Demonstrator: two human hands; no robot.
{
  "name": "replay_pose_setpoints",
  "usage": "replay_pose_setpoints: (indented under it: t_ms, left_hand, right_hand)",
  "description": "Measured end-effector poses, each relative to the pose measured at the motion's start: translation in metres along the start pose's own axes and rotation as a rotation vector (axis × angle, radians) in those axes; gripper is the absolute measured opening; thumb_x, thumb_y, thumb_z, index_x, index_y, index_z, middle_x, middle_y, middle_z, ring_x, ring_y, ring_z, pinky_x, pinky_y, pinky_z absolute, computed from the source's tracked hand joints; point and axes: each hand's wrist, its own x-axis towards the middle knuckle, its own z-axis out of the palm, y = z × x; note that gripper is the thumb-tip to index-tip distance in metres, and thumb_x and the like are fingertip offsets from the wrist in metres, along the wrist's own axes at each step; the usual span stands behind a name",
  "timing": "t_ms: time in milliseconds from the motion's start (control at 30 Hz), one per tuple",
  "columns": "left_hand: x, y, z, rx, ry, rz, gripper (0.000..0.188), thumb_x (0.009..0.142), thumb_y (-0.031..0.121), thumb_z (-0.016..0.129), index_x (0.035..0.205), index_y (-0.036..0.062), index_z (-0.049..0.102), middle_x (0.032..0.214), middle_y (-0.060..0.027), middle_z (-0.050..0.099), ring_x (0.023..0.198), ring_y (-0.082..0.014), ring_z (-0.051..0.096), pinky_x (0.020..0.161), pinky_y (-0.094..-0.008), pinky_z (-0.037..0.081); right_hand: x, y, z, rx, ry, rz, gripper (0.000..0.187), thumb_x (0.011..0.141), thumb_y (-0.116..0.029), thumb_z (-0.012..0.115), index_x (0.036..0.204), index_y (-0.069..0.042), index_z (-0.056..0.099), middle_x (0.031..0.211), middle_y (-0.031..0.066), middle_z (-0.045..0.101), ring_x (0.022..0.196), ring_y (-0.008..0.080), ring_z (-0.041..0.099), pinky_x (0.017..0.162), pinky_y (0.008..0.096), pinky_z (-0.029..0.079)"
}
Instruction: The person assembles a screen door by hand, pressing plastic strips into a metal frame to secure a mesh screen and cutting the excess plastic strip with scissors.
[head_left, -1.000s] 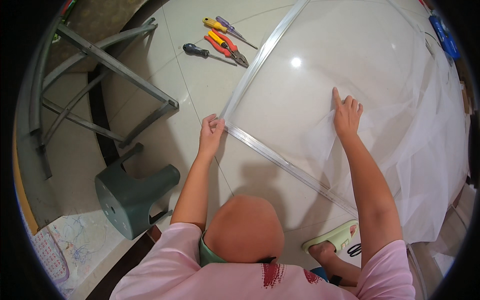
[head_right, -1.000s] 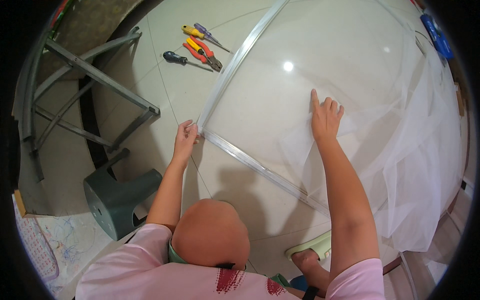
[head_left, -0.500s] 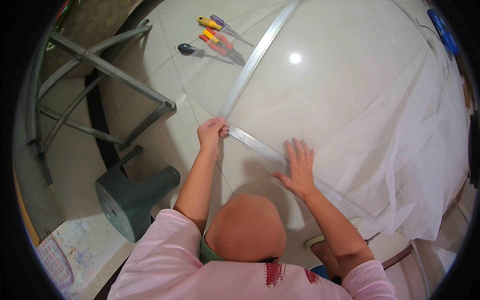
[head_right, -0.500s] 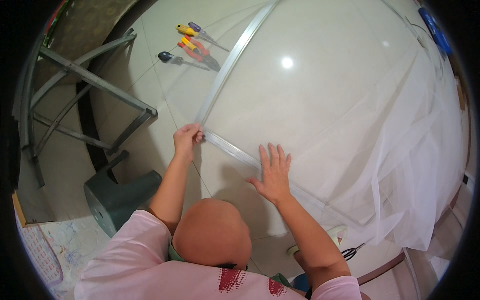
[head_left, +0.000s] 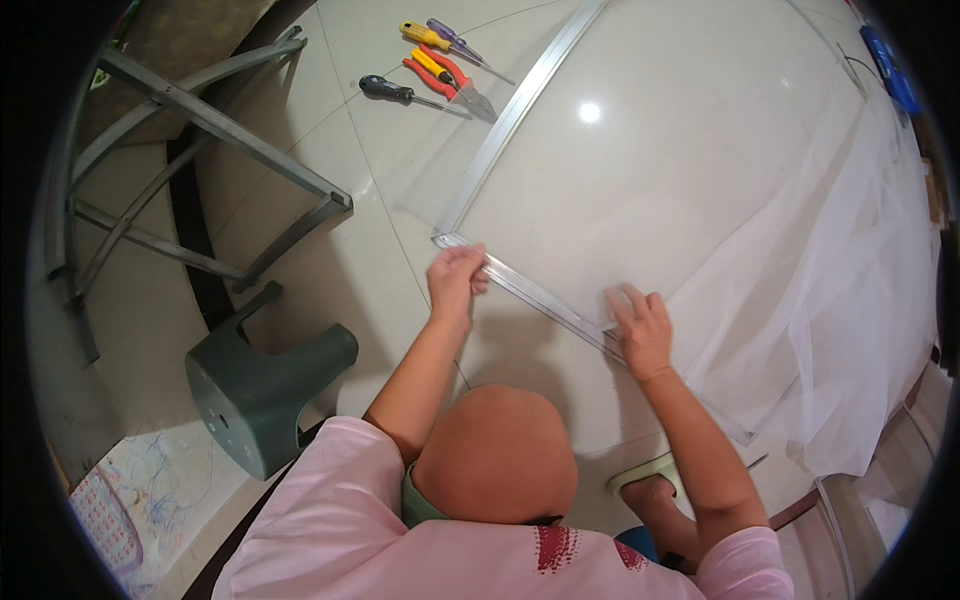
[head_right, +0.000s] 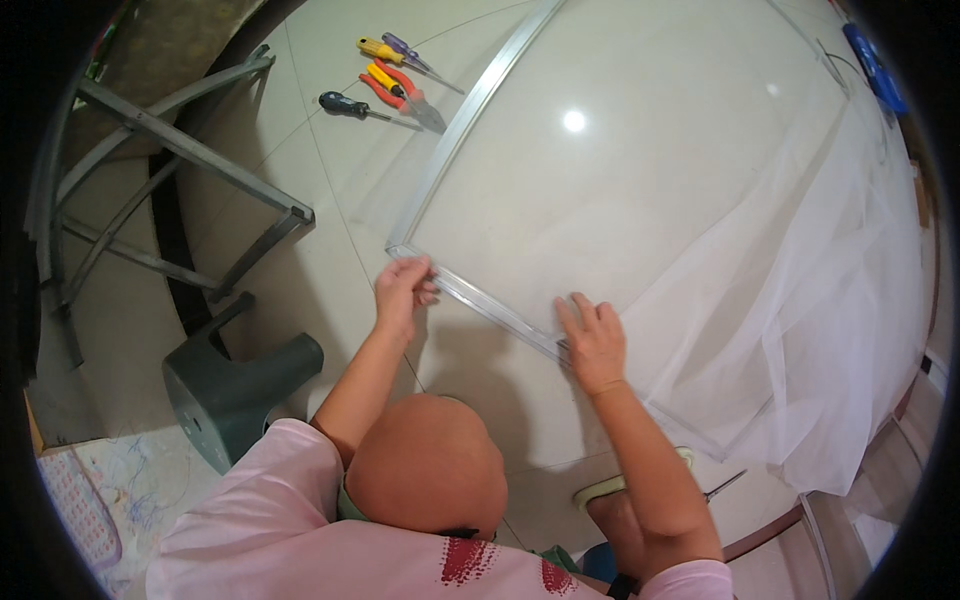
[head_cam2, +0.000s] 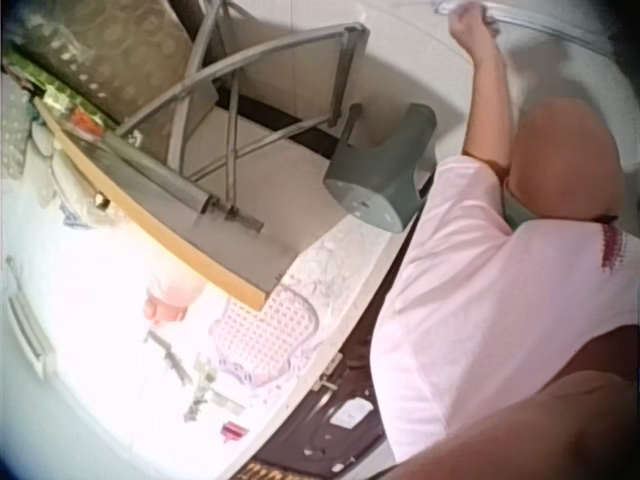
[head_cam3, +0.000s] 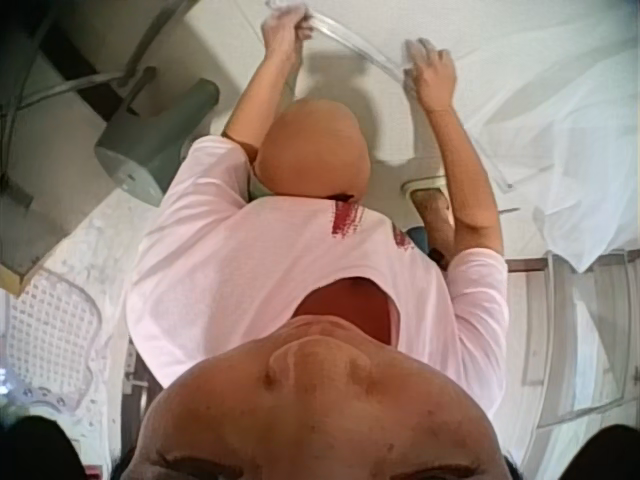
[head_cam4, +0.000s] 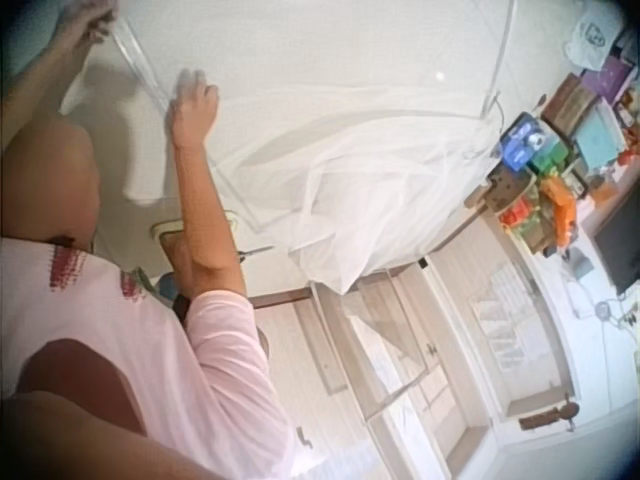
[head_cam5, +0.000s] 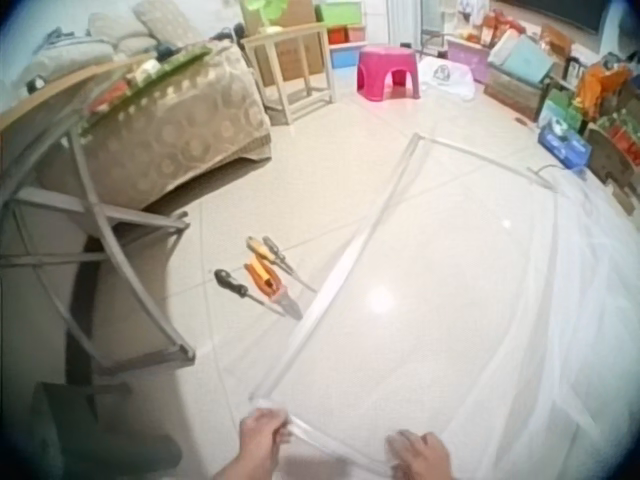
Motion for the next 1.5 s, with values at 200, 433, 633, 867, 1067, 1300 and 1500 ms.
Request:
replay_pose_setpoints:
  t_ms: [200, 433, 633, 867, 1067, 1300, 1500]
  left_hand:
    - [0.018, 0.01, -0.004, 0.112, 0.184, 0.162, 0.018, 0.088, 0.018, 0.063, 0.087, 0.0005, 0.06, 0.077, -0.0065, 0.064, 0.057, -0.0104, 0.055, 0.05, -0.0231, 0.046]
    - [0.021, -0.009, -0.012, 0.096, 0.194, 0.149, 0.013, 0.085, 0.009, 0.066, 0.087, -0.0023, 0.059, 0.074, -0.0072, 0.063, 0.054, -0.0105, 0.053, 0.047, -0.0225, 0.044]
    - [0.044, -0.002, -0.038, 0.018, 0.358, 0.287, 0.011, 0.08, 0.003, 0.069, 0.082, -0.003, 0.061, 0.069, -0.0059, 0.061, 0.053, -0.0092, 0.052, 0.046, -0.0216, 0.043]
    - [0.048, 0.005, -0.039, 0.142, 0.479, 0.32, 0.009, 0.077, 0.004, 0.072, 0.078, -0.0023, 0.065, 0.066, -0.0029, 0.06, 0.054, -0.0099, 0.051, 0.049, -0.022, 0.04]
    - [0.053, -0.002, -0.052, 0.191, 0.479, 0.353, 0.011, 0.076, 0.005, 0.073, 0.081, -0.0029, 0.068, 0.068, -0.0023, 0.061, 0.057, -0.01, 0.051, 0.053, -0.024, 0.042]
    - [0.078, -0.016, -0.052, 0.366, 0.52, 0.461, 0.013, 0.074, 0.004, 0.074, 0.084, -0.0031, 0.069, 0.071, -0.003, 0.062, 0.063, -0.0108, 0.054, 0.059, -0.0232, 0.045]
    - [0.115, -0.036, -0.102, 0.149, 0.425, 0.585, 0.012, 0.071, -0.002, 0.07, 0.083, -0.0024, 0.067, 0.076, -0.0075, 0.065, 0.068, -0.016, 0.059, 0.063, -0.0257, 0.05]
  right_hand:
    - [-0.037, 0.037, -0.039, -0.059, -0.187, -0.122, 0.035, 0.066, -0.002, 0.057, 0.099, -0.008, 0.067, 0.104, 0.0032, 0.061, 0.075, 0.0231, 0.048, 0.066, 0.0326, 0.045]
    - [-0.071, 0.065, -0.042, -0.206, -0.248, 0.005, 0.031, 0.067, -0.004, 0.057, 0.096, -0.008, 0.067, 0.103, 0.0025, 0.062, 0.077, 0.0226, 0.049, 0.072, 0.0326, 0.045]
    - [-0.063, 0.054, -0.029, -0.228, -0.235, 0.024, 0.038, 0.066, 0.0, 0.058, 0.103, -0.008, 0.065, 0.107, 0.0032, 0.06, 0.081, 0.0233, 0.05, 0.073, 0.0331, 0.045]
    - [-0.068, 0.053, -0.018, -0.223, -0.171, 0.074, 0.048, 0.066, 0.004, 0.057, 0.111, -0.01, 0.063, 0.11, 0.0067, 0.055, 0.083, 0.0242, 0.051, 0.073, 0.0339, 0.045]
    - [-0.075, 0.052, -0.017, -0.188, -0.169, 0.095, 0.05, 0.066, 0.004, 0.056, 0.113, -0.011, 0.063, 0.112, 0.0066, 0.054, 0.083, 0.0247, 0.051, 0.073, 0.0343, 0.046]
    - [-0.089, 0.053, -0.018, -0.144, -0.16, 0.201, 0.052, 0.066, 0.004, 0.055, 0.116, -0.01, 0.061, 0.116, 0.0096, 0.054, 0.087, 0.0267, 0.053, 0.077, 0.0374, 0.045]
    - [-0.085, 0.045, 0.002, -0.028, -0.028, 0.211, 0.042, 0.075, -0.003, 0.052, 0.117, -0.006, 0.059, 0.118, 0.0175, 0.054, 0.102, 0.0315, 0.053, 0.087, 0.0405, 0.043]
